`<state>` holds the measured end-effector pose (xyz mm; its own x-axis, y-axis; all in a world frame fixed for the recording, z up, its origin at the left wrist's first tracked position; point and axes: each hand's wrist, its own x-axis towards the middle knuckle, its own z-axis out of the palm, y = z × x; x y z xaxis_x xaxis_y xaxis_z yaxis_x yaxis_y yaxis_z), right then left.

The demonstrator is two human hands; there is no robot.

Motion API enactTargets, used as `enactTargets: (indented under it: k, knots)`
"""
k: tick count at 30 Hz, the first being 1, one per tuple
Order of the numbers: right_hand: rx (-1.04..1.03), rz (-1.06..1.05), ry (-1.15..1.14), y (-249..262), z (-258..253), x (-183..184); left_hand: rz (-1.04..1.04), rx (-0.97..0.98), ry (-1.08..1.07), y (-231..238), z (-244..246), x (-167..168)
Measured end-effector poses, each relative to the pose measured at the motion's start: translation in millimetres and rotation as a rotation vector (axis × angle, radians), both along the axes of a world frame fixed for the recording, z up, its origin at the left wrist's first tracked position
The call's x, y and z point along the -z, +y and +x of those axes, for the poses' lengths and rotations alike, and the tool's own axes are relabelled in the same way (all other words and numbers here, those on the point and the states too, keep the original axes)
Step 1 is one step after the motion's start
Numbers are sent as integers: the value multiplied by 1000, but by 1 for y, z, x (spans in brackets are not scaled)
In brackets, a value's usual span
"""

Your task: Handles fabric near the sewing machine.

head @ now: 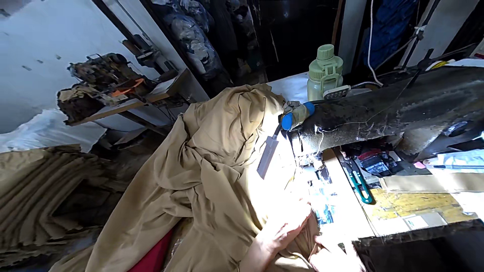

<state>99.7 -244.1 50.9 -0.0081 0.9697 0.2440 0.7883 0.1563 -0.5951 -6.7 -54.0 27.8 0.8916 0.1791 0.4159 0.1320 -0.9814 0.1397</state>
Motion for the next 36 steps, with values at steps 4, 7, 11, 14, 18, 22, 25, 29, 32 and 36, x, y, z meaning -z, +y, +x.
enactTargets:
  k: [4,7,11,14,18,22,25,29,32,36]
  knots:
    - [2,16,33,0,-1,2,41,-11,-150,2,-4,8]
    - [7,5,-7,1,-1,0,42,-15,-173,0,-5,8]
    - [4,-2,-6,1,-1,-1,-8,-1,-157,1,-6,9]
    - [-10,-20,-22,0,0,-3,-8,11,-135,1,-6,11]
    - [-17,-50,27,0,2,-8,-27,9,-91,2,-5,10]
    - [-34,-38,88,2,7,-5,-54,30,-73,3,-2,7]
    - [-30,-72,129,4,10,-5,-47,14,-94,8,8,3]
    - [-11,-77,138,9,10,-8,-11,-127,27,22,27,-12]
    - [-1,-64,141,10,11,-11,-9,-171,78,38,33,-14]
    - [8,-51,150,13,9,-13,-153,-164,91,46,24,-14]
